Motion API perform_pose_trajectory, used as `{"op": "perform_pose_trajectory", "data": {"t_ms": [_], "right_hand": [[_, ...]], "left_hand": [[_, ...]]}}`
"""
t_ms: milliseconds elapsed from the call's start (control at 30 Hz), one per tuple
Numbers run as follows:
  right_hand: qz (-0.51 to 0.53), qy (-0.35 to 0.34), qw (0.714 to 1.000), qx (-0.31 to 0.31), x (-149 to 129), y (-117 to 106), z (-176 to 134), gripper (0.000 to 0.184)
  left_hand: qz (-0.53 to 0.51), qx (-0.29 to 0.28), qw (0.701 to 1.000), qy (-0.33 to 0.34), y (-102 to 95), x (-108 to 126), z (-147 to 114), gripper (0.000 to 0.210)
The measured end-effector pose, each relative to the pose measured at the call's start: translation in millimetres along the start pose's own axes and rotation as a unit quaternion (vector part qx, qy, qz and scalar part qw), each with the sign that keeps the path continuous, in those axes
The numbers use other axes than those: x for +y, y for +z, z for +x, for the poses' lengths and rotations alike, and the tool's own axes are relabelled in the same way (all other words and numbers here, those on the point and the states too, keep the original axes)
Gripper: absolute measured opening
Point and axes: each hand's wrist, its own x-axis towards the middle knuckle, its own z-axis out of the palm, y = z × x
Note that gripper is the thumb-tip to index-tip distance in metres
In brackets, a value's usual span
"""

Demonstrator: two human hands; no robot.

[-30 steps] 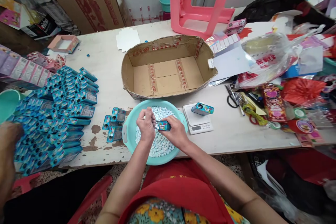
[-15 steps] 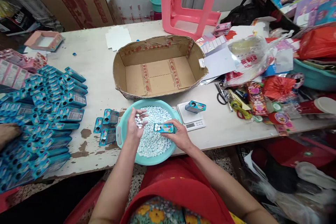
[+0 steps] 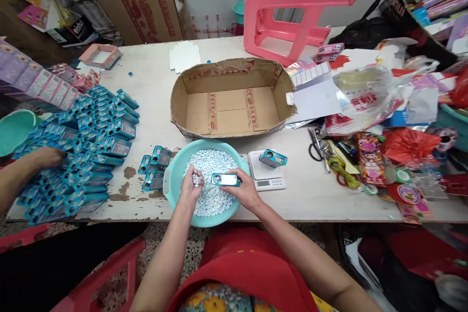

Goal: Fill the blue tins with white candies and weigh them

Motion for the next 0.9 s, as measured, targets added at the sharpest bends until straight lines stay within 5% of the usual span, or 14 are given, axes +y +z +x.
{"op": "perform_pose_trajectory", "data": {"t_ms": [167,400,500,633,900], "right_hand": [[0.038,0.021,0.999,-0.003,-17,-47,-25,0.039],[0.072,0.094,0.986,0.119,-12,-145,-68,0.039],[0.043,0.125,0.975,0.178,2,-181,-79,0.040],[0.030,0.154,0.959,0.237,23,-215,-87,0.044],[0.065,0.174,0.942,0.279,39,-247,-84,0.050]], "left_hand": [[0.002,-0.022,1.000,0.002,38.8,-33,-6,0.032],[0.020,-0.108,0.990,0.090,172.1,-107,-6,0.045],[0.040,-0.103,0.979,0.171,211.5,-126,6,0.048],[0.072,-0.073,0.966,0.238,232.3,-138,24,0.050],[0.095,-0.051,0.950,0.292,238.5,-148,29,0.049]]}}
